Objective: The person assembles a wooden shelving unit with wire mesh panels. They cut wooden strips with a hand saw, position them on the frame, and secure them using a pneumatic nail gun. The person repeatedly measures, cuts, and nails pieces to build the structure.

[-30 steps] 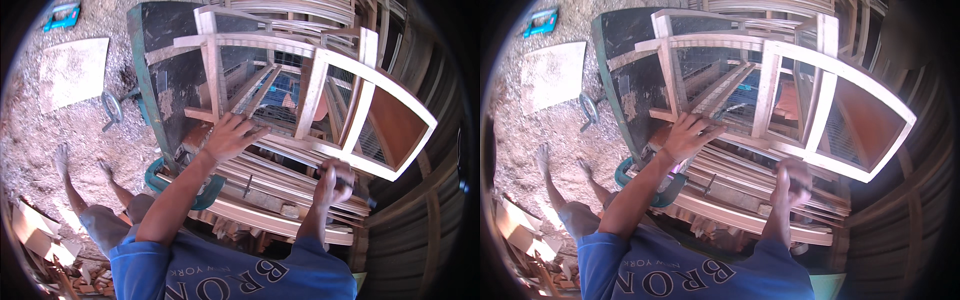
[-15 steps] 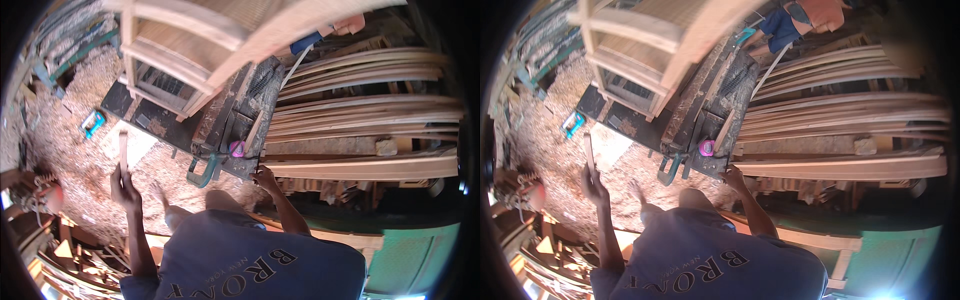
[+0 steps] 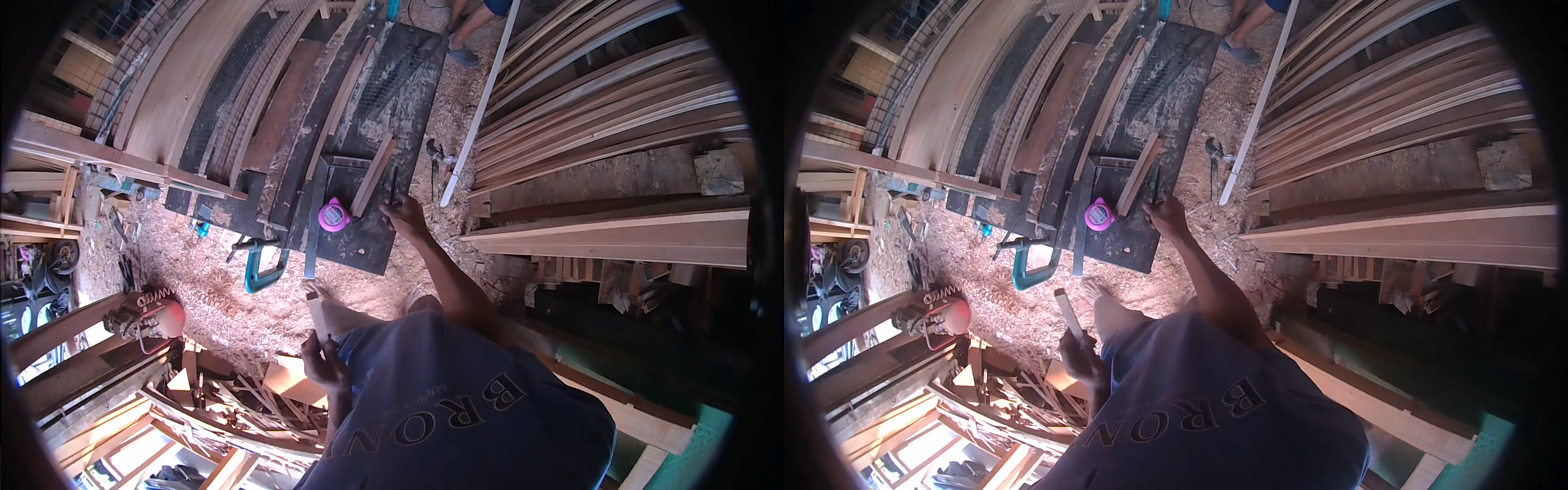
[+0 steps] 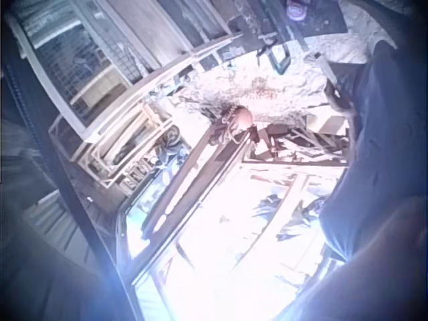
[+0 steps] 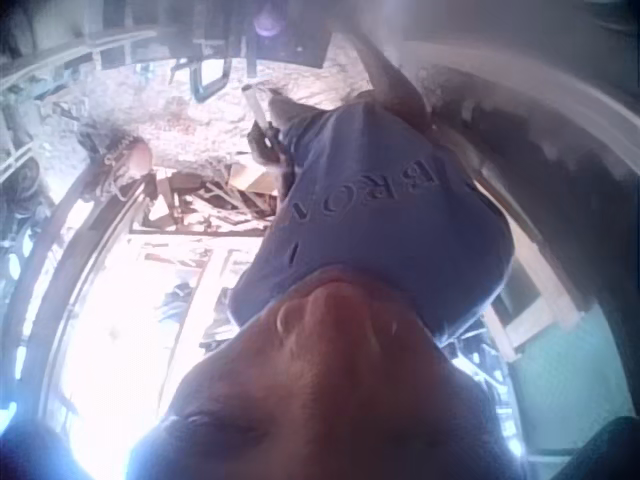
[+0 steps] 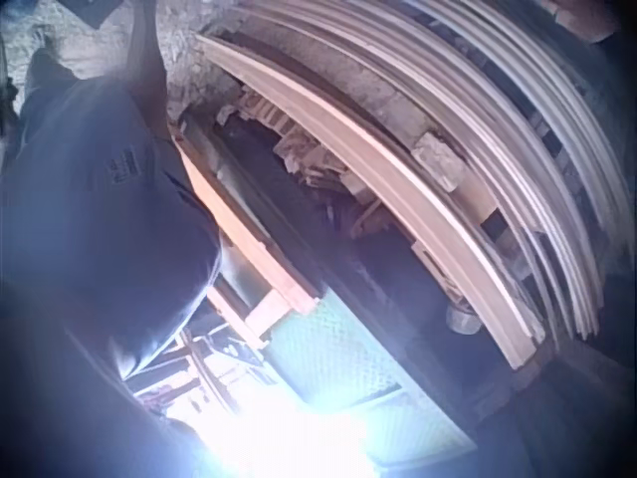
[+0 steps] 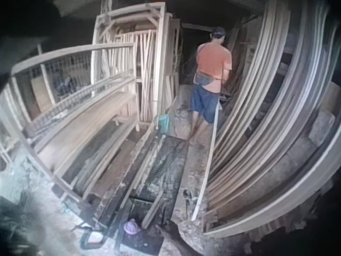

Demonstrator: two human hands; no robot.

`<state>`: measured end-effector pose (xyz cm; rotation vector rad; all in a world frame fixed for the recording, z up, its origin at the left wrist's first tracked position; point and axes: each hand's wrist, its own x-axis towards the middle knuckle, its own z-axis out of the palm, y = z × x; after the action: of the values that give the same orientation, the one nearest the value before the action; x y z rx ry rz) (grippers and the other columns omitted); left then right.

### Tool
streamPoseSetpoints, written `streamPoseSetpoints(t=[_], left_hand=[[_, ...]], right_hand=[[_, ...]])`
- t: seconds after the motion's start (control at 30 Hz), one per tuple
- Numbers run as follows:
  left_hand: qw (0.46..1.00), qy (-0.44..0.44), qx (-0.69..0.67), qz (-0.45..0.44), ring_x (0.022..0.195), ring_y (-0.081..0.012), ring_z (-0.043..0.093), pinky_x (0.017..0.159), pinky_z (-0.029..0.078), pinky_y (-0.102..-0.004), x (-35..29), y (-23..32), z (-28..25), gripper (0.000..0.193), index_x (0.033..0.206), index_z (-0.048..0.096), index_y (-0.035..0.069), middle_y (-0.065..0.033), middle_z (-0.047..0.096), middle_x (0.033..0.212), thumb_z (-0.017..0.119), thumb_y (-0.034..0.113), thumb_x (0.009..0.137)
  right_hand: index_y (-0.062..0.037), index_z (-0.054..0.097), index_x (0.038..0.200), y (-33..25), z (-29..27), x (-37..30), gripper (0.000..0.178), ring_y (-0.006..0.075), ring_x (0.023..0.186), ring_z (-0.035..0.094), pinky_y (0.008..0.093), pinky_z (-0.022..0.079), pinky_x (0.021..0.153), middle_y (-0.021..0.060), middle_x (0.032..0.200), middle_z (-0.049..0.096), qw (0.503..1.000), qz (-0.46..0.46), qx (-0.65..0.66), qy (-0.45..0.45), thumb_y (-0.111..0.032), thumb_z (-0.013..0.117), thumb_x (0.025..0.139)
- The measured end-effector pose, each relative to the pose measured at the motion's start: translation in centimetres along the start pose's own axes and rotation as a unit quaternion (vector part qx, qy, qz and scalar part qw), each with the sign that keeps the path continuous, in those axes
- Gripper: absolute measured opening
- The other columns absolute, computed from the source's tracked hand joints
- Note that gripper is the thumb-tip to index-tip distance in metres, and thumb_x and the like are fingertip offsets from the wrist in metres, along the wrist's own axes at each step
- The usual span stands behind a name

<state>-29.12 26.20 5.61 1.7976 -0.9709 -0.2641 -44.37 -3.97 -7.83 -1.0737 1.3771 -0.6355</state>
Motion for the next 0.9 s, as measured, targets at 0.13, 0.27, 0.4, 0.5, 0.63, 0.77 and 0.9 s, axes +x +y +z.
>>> streamPoseSetpoints(t=[0.13,0.27,0.4,0.5,0.63,0.77,0.9], left_hand=[[0.999,-0.027,0.016,-0.023,0.076,-0.0234,0.060,0.070,0.049,-0.0359,-1.0,4.5,4.2,0.028,0.117,0.062,-0.008,-0.0155,0.063,0.088,0.060,0.006,0.094],[0.997,-0.018,0.024,-0.068,0.071,-0.0199,0.060,0.064,0.049,-0.0340,0.8,5.4,5.9,0.025,0.117,0.064,-0.006,-0.0137,0.063,0.086,0.061,0.002,0.093],[0.993,-0.005,-0.008,-0.115,0.066,-0.0146,0.059,0.060,0.048,-0.0317,3.7,4.8,7.8,0.024,0.118,0.064,-0.004,-0.0100,0.063,0.081,0.062,0.004,0.095],[0.988,-0.020,-0.045,-0.145,0.067,-0.0121,0.059,0.060,0.048,-0.0297,6.8,4.8,10.0,0.024,0.118,0.065,-0.003,-0.0088,0.065,0.083,0.062,0.004,0.095],[0.982,-0.067,-0.072,-0.162,0.074,-0.0143,0.064,0.066,0.051,-0.0304,10.2,5.8,12.0,0.024,0.117,0.066,-0.001,-0.0104,0.067,0.087,0.064,0.003,0.093],[0.994,-0.047,-0.046,-0.083,0.074,-0.0175,0.066,0.067,0.053,-0.0324,12.5,6.7,12.0,0.025,0.117,0.066,0.001,-0.0117,0.068,0.088,0.066,0.004,0.092],[0.980,-0.030,-0.050,-0.189,0.076,-0.0186,0.068,0.069,0.053,-0.0330,13.2,7.7,11.4,0.026,0.117,0.066,0.000,-0.0131,0.069,0.088,0.066,0.004,0.092]], right_hand=[[-0.0013,0.066,0.098,-1.4,-5.8,4.5,0.012,0.0134,0.069,0.067,0.0285,0.048,0.059,0.0083,0.081,0.073,0.999,-0.038,-0.007,0.018,-0.012,0.068,0.093],[-0.0024,0.069,0.096,-4.0,-8.6,12.4,0.015,0.0170,0.073,0.071,0.0328,0.053,0.066,0.0087,0.077,0.072,0.996,-0.037,-0.038,0.072,-0.016,0.066,0.090],[-0.0056,0.065,0.090,-7.7,-9.7,18.9,0.020,0.0109,0.046,0.049,0.0265,0.037,0.042,0.0008,0.067,0.060,0.994,0.002,0.007,0.113,-0.023,0.074,0.089],[-0.0095,0.062,0.084,-9.7,-10.0,22.0,0.028,0.0099,0.041,0.039,0.0261,0.031,0.039,-0.0013,0.066,0.054,0.977,0.131,0.088,0.142,-0.033,0.077,0.088],[-0.0125,0.062,0.086,-11.4,-9.8,24.1,0.027,0.0072,0.042,0.033,0.0257,0.028,0.040,-0.0045,0.063,0.046,0.970,0.219,0.061,0.088,-0.036,0.076,0.090],[-0.0136,0.064,0.097,-14.2,-9.9,22.7,0.021,0.0040,0.050,0.033,0.0231,0.027,0.043,-0.0062,0.069,0.045,0.967,0.103,0.231,0.008,-0.032,0.073,0.092],[-0.0136,0.068,0.105,-18.0,-7.8,17.5,0.023,0.0030,0.058,0.039,0.0215,0.028,0.046,-0.0073,0.074,0.048,0.967,0.038,0.250,-0.036,-0.030,0.074,0.091]])
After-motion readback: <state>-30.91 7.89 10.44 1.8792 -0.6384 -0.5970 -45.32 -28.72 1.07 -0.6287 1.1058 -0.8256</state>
